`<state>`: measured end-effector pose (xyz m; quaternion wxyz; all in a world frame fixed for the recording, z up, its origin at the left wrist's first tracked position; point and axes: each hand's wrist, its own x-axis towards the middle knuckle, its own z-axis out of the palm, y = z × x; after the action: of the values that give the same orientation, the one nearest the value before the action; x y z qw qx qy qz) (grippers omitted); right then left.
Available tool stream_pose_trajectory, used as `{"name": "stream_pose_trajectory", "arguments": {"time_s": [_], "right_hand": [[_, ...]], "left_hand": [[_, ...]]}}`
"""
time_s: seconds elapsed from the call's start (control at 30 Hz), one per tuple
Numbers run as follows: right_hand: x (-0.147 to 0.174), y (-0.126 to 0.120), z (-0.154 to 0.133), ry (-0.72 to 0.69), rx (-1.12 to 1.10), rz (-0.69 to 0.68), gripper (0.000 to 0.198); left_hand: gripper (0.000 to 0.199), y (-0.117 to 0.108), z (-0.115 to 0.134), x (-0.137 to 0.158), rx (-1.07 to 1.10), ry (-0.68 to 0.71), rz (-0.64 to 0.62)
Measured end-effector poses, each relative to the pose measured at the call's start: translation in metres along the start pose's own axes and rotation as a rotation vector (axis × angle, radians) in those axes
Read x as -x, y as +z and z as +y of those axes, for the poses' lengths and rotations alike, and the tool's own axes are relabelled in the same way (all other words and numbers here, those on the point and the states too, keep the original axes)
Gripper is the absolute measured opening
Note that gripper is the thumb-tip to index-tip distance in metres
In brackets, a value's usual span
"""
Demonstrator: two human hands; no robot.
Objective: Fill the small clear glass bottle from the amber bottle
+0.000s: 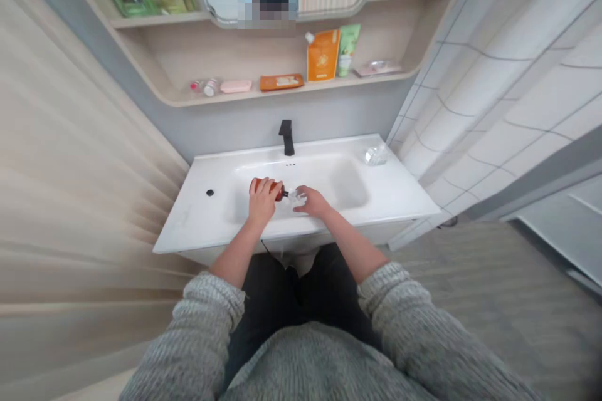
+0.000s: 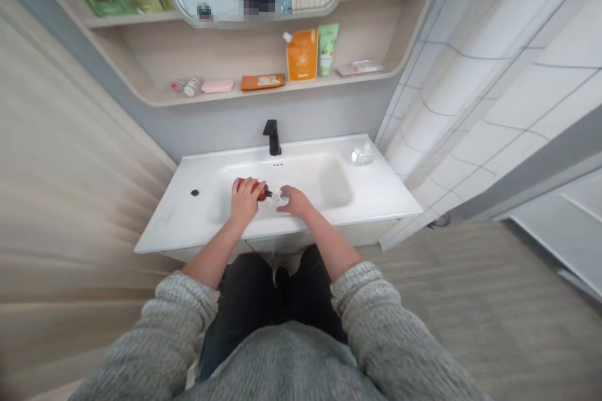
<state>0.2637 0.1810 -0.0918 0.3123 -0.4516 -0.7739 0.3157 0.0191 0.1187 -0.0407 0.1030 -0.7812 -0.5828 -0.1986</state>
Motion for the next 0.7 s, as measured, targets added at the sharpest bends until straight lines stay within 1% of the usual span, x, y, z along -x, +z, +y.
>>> {"name": "stream_pose_trajectory", "arguments": {"time_s": [0.27, 0.57, 0.7], "right_hand": [[-0.0003, 0.0004, 0.0021, -0.039, 0.012, 0.014, 0.077], [-0.0004, 0.0002, 0.0009, -0.015, 0.026, 0.004, 0.081], [0.0004, -0.001, -0.0007, -0.01, 0.028, 0.002, 0.081]], "left_hand": [[0.07, 0.0019, -0.0006, 0.0006, 0.014, 0.016, 0.018], [0.072, -0.0001, 0.0006, 0.0006, 0.028, 0.004, 0.002], [0.071, 0.0006, 0.0, 0.0011, -0.011, 0.016, 0.007]]}}
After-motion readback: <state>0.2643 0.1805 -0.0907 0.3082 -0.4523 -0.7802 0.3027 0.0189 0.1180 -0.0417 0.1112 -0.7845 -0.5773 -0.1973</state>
